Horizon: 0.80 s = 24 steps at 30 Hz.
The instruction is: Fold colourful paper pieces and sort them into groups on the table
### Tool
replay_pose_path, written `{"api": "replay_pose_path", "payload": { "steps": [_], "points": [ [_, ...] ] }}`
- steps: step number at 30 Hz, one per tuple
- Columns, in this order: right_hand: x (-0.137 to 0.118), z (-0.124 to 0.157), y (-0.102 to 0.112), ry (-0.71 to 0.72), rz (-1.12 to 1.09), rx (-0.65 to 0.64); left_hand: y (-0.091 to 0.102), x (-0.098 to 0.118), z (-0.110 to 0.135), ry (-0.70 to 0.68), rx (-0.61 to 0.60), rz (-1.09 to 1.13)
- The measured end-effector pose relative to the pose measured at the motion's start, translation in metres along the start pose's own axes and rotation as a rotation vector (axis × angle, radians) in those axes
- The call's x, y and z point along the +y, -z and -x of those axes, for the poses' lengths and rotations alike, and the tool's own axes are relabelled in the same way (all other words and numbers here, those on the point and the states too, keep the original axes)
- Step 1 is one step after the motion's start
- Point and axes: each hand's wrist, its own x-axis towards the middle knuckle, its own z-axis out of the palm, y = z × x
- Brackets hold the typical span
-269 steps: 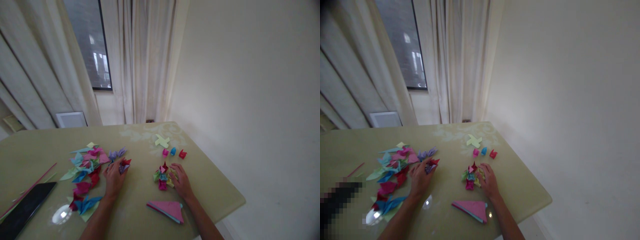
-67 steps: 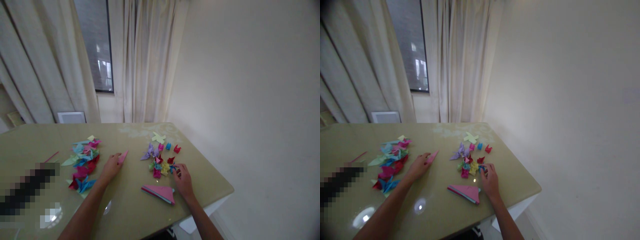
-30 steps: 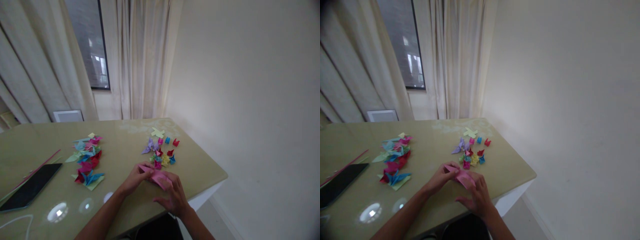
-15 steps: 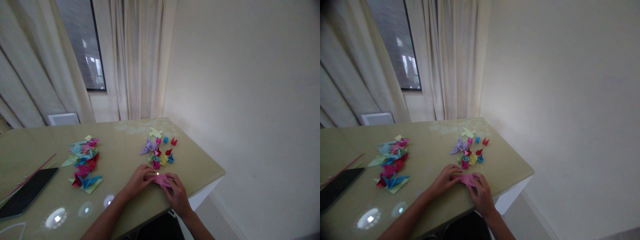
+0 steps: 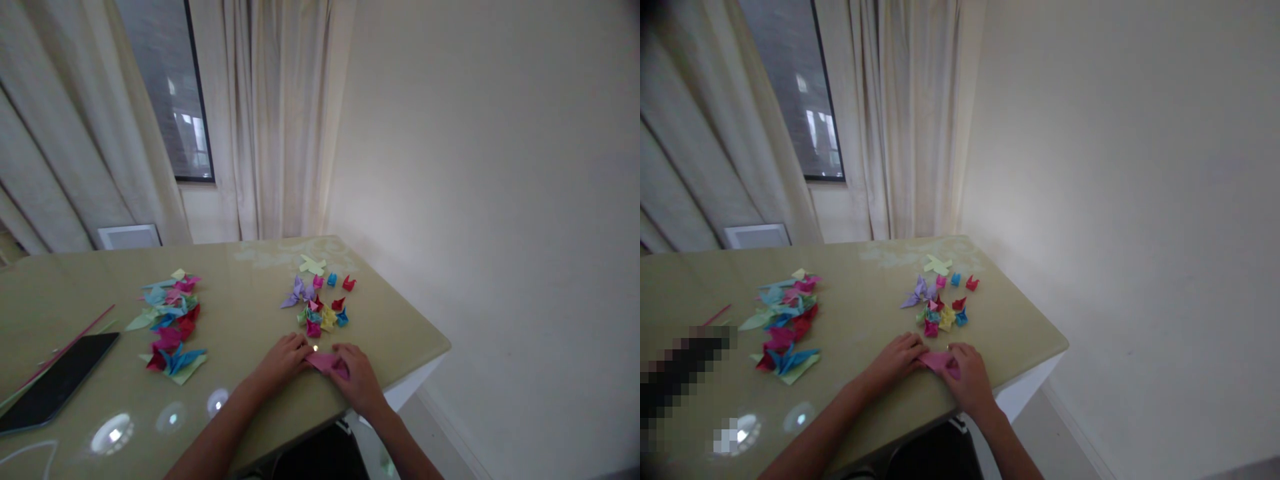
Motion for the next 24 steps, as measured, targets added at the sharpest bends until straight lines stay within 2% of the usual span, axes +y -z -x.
{"api": "replay_pose_path", "payload": {
  "steps": [3, 6, 9, 11, 15, 18, 20, 24],
  "points": [
    [-0.004, -0.009, 0.003, -0.016, 0.03, -0.095, 0.008, 0.007, 0.003, -0.004, -0.021, 0.008],
    [-0.005, -0.011, 0.0, 0.001, -0.025, -0.089, 0.013, 0.014, 0.007, 0.013, -0.016, 0.063],
    [-0.006, -0.01, -0.007, 0.023, -0.148, -0.062, 0.007, 0.016, 0.008, 0.065, -0.009, 0.127],
    [-0.007, -0.008, -0.011, 0.042, -0.195, -0.039, 0.0, 0.014, 0.006, 0.044, 0.033, 0.128],
    [-0.016, -0.009, -0.008, 0.114, -0.183, 0.007, -0.008, 0.007, 0.003, -0.054, 0.172, -0.013],
    [-0.02, -0.01, -0.005, 0.155, -0.129, 0.0, -0.011, 0.006, 0.003, -0.043, 0.224, -0.054],
    [-0.018, -0.011, -0.007, 0.139, -0.077, -0.033, -0.012, 0.007, 0.003, -0.002, 0.2, -0.087],
    [-0.01, -0.008, -0.014, 0.124, -0.082, -0.058, -0.012, 0.011, 0.003, 0.076, 0.063, -0.167]
  ]
}}
